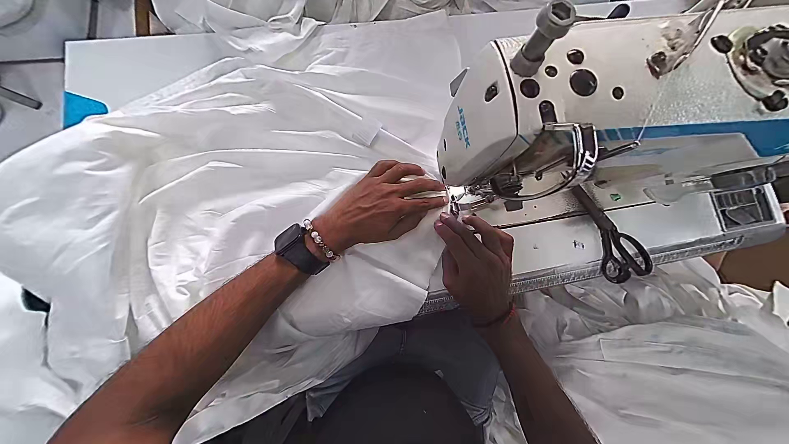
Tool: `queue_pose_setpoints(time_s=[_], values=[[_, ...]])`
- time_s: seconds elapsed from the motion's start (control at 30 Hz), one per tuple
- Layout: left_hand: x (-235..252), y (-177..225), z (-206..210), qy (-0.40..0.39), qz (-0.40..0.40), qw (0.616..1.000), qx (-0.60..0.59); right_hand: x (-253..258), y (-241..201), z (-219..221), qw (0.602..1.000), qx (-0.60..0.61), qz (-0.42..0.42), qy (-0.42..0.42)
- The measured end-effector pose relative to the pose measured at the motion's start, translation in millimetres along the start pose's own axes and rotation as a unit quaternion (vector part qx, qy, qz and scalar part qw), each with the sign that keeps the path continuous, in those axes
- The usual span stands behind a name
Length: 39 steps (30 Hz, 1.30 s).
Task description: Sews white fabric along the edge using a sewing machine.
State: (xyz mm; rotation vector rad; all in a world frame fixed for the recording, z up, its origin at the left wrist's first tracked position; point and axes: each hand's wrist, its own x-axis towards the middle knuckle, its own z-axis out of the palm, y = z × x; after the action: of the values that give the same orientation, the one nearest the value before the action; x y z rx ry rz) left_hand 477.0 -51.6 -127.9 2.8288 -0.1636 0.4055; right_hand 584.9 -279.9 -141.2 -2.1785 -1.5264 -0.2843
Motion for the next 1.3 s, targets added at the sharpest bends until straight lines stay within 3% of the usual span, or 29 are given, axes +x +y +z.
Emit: queue_pose_setpoints(time_s=[0.1,0.2,0.3,0.4,0.5,0.57,0.63,0.7,0.87,1.3], values=[[1.9,1.8,0.3,0.0,-0.004,1.0,0.013,-0.8,-6.0,2.1,0.997,-0.043,0.042,0.043],[3.5,25.9,9.6,0.028,-0.057,0.998,0.01,1.9,-4.7,-0.6,0.992,-0.027,0.1,0.068],[0.1,51.9,17.4,0.03,-0.12,0.992,0.039,19.6,0.3,-5.8,0.979,0.004,0.202,0.005],[-2.0,56.6,18.0,0.056,-0.129,0.99,0.029,49.0,-10.2,-17.3,0.968,0.049,0.234,-0.075],[-5.9,50.3,13.3,0.043,-0.106,0.993,0.021,38.4,-31.2,-26.5,0.952,0.148,0.261,-0.06],[-8.6,49.2,14.4,0.021,-0.108,0.994,0.019,0.1,-56.9,-29.9,0.916,0.252,0.305,-0.06],[-9.1,51.1,15.0,0.016,-0.12,0.992,0.026,-42.1,-88.2,-29.2,0.855,0.372,0.355,-0.058],[-6.7,51.3,14.7,0.022,-0.121,0.991,0.045,-63.6,-105.9,-29.4,0.818,0.433,0.378,-0.006],[-3.8,52.2,15.2,0.041,-0.118,0.989,0.074,-52.3,-86.9,-43.7,0.835,0.417,0.359,0.011],[0.6,45.2,11.9,0.047,-0.083,0.99,0.105,-22.0,-58.5,-30.4,0.869,0.346,0.354,0.018]])
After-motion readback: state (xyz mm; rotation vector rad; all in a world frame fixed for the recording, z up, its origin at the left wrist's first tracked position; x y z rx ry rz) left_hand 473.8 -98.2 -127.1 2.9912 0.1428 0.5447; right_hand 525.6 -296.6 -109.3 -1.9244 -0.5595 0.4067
